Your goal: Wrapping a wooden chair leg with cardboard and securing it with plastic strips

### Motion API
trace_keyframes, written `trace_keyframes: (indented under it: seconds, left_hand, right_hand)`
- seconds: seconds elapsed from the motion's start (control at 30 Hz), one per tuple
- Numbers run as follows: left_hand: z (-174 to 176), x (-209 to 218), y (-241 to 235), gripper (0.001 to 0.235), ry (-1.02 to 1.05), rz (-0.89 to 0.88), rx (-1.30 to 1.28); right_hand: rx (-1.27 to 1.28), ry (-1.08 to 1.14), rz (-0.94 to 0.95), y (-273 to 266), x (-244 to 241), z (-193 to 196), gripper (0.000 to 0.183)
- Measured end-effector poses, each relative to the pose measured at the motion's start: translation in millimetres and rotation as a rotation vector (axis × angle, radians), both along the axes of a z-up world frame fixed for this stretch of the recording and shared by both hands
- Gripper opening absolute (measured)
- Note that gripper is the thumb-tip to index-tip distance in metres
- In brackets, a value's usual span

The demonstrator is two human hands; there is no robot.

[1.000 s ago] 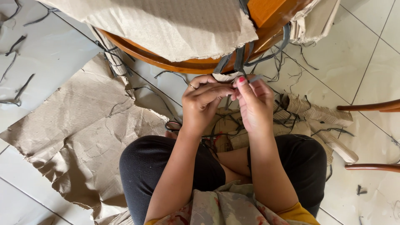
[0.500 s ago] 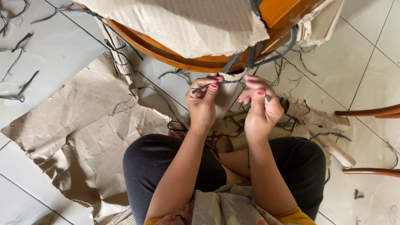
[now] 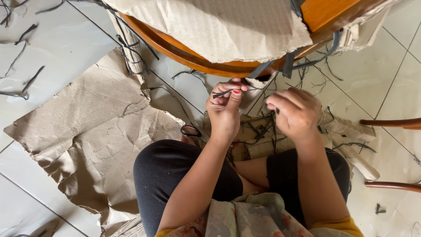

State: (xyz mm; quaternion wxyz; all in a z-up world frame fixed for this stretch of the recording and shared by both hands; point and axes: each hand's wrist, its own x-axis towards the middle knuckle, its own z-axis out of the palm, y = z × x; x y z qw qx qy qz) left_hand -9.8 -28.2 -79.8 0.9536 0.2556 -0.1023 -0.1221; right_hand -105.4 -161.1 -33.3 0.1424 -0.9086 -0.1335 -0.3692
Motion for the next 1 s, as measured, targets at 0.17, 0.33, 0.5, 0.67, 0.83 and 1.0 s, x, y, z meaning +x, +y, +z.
trace_keyframes:
  seconds: [0.17, 0.33, 0.5, 0.67, 0.83, 1.0]
  left_hand:
    - [-13, 5, -4, 0.005, 0.046, -0.023, -0.071]
    - [-33, 11, -10, 0.005, 0.118, -0.071, -0.199]
    - [-39, 12, -11, 0.006, 0.248, -0.148, -0.262]
    - [-39, 15, -15, 0.008, 0.293, -0.163, -0.287]
    - [-37, 16, -16, 0.007, 0.358, -0.18, -0.226]
    - [-29, 17, -13, 0.007, 0.355, -0.169, -0.083]
  right_hand:
    - [-0.062, -0.007, 0.001, -27, 21, -2, 0.023]
    - [0.007, -0.039, 0.04, -19, 29, 0, 0.023]
    - [0.266, 0.06, -0.03, 8, -9, -10, 0.024]
    - [0.296, -0.01, -0.042, 85, 0, 14, 0.021]
    - [0.365, -0.066, 0.004, 129, 39, 36, 0.024]
    - [0.39, -0.03, 0.03, 135, 48, 42, 0.025]
